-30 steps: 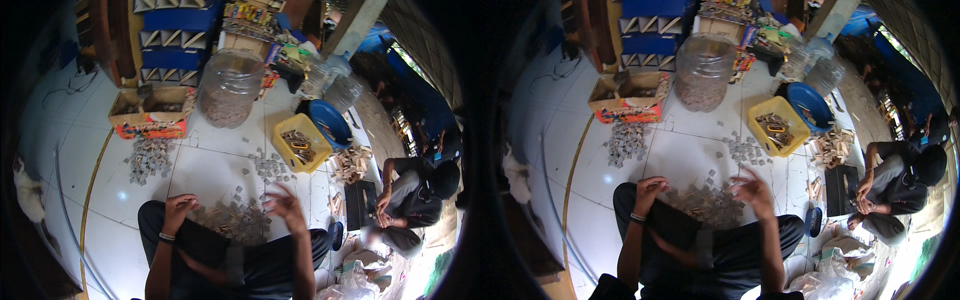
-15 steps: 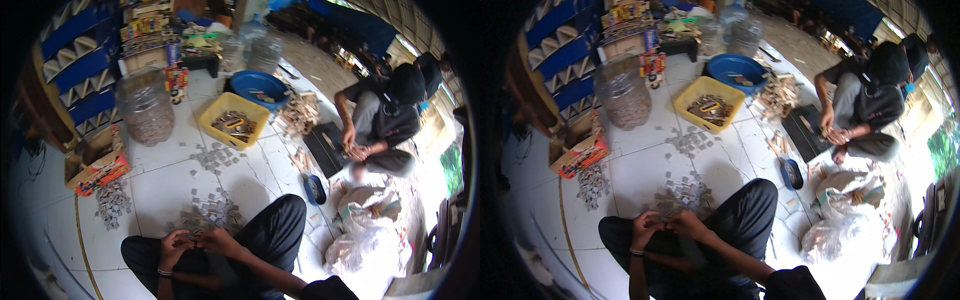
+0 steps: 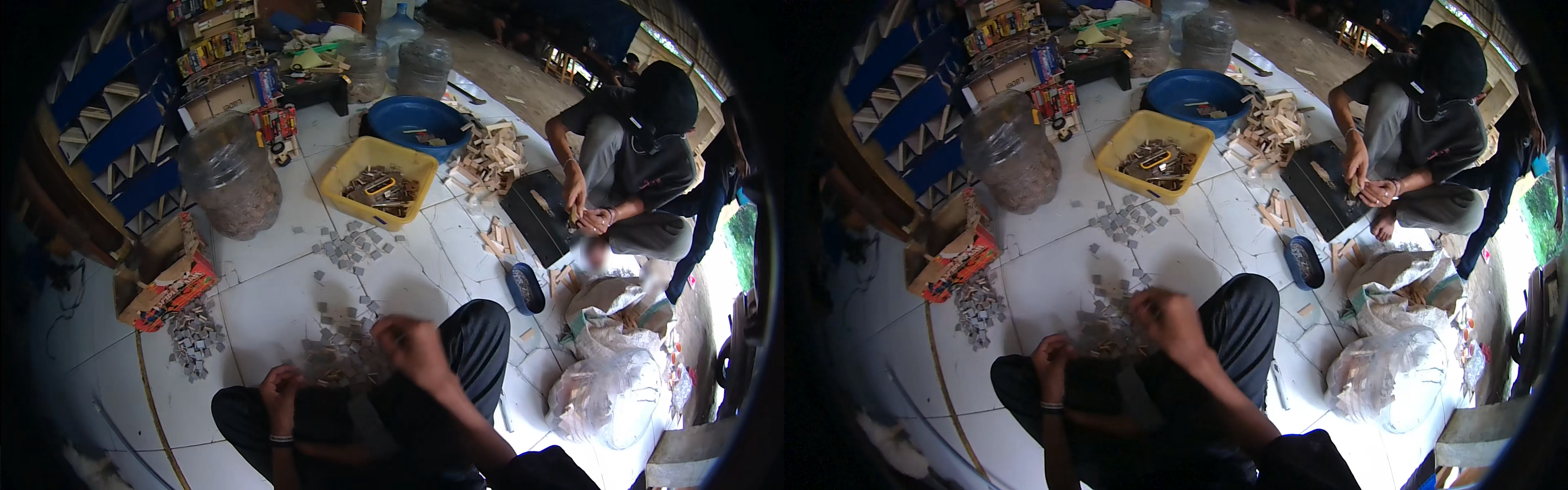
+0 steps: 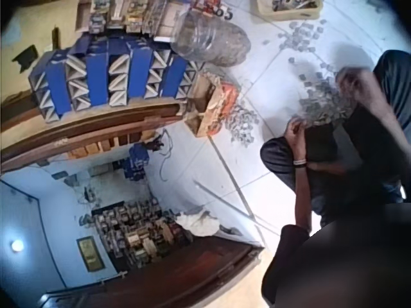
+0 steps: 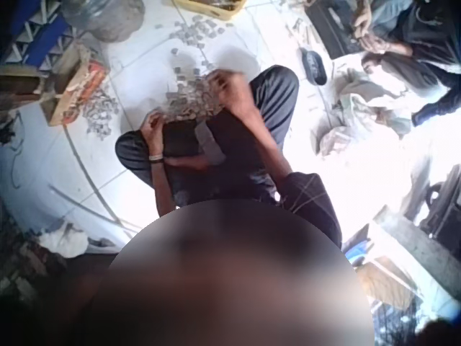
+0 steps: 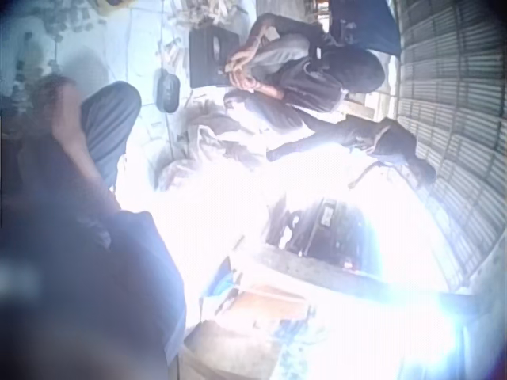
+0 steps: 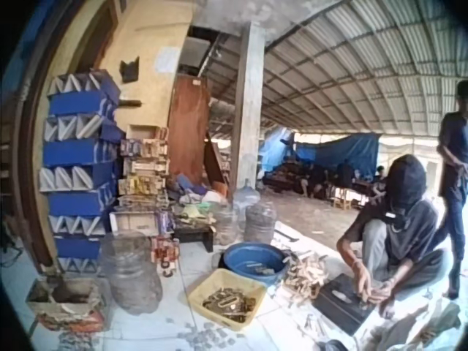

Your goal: The person sits on the floor and repeatedly picks up small rectangular blocks, trims them with pliers, and places the trimmed pieces on the floor. The person continues this cycle for the duration of the clip.

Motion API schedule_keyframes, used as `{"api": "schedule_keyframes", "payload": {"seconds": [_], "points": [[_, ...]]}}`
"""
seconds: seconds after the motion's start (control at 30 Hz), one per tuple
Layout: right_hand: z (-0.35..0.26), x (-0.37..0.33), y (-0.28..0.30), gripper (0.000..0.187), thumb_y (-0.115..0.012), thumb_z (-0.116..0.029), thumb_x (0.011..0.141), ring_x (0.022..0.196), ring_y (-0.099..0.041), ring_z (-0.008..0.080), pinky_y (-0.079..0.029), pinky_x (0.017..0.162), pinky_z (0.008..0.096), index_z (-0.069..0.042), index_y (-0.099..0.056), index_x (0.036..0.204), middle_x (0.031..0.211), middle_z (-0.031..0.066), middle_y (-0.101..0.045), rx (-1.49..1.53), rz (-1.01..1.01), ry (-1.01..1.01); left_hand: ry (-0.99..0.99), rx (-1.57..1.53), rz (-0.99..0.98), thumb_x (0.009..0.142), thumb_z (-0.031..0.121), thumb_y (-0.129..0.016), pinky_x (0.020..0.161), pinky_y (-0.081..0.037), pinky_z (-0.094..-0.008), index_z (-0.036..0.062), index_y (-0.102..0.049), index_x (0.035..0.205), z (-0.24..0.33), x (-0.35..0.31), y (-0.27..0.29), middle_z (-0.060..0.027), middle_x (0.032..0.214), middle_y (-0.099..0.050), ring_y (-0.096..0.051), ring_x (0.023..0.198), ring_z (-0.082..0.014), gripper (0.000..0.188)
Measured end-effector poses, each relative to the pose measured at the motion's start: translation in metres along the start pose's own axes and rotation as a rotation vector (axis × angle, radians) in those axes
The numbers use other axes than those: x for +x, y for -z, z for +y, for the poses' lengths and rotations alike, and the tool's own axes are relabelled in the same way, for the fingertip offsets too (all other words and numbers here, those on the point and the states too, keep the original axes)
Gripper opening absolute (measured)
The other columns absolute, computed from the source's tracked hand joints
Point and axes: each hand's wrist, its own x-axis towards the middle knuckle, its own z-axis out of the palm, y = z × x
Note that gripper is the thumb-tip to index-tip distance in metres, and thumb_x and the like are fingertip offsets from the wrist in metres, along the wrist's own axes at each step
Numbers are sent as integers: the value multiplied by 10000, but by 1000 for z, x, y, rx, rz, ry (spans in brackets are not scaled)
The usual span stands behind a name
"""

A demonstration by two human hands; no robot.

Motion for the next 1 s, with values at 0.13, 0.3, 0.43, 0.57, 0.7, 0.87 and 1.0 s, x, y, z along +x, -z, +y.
{"api": "schedule_keyframes", "payload": {"seconds": [0.13,0.3,0.43,0.57,0.7,0.87,1.0], "points": [[-5,12,104,140,-708,-100,1016,757,-643,84,-528,709,249,21,-769,1053,881,31,-726,-178,588,-28,26,-25,-53,923,94,-812,804,-567,-283,-23,-708,1112,-6,0,-1,-76,984,-748,-707,858,-129,246],[92,-8,226,178,-708,-175,1042,710,-629,63,-463,610,211,-10,-772,1061,908,9,-746,24,905,-147,-8,127,-79,960,90,-766,821,-564,-284,-25,-718,1098,-2,-5,4,-69,978,-745,-704,855,-128,186],[192,-76,264,373,-841,-186,846,805,-785,258,-576,715,367,-17,-773,1172,893,165,-796,-638,619,-393,-2,114,-82,971,93,-748,822,-558,-276,-15,-728,1071,1,-6,3,-56,963,-749,-701,873,-118,148],[225,-171,244,270,-845,-158,808,766,-785,315,-588,733,402,-46,-816,1052,856,162,-790,-639,487,-519,-98,322,-62,966,109,-736,831,-559,-288,-3,-737,1049,8,5,9,-57,955,-761,-718,904,-134,139],[191,-241,175,487,-857,-181,813,871,-735,367,-574,786,430,-35,-710,1253,979,185,-745,-663,335,-602,-197,602,-110,940,194,-743,878,-564,-362,19,-748,1083,0,30,16,-100,1013,-769,-740,979,-225,226],[127,-311,92,838,-835,-214,840,1210,-532,506,-468,970,603,-29,-381,1519,1334,270,-524,-774,20,-799,-444,747,-217,892,147,-796,978,-533,-388,32,-712,1218,-37,73,0,-166,1222,-715,-687,1146,-274,356],[155,-339,85,752,-824,-204,843,1114,-560,524,-481,946,568,24,-409,1427,1255,301,-553,-688,78,-680,-478,798,-219,867,113,-807,931,-543,-401,55,-692,1221,-56,85,-15,-147,1084,-692,-687,1007,-284,377]]}}
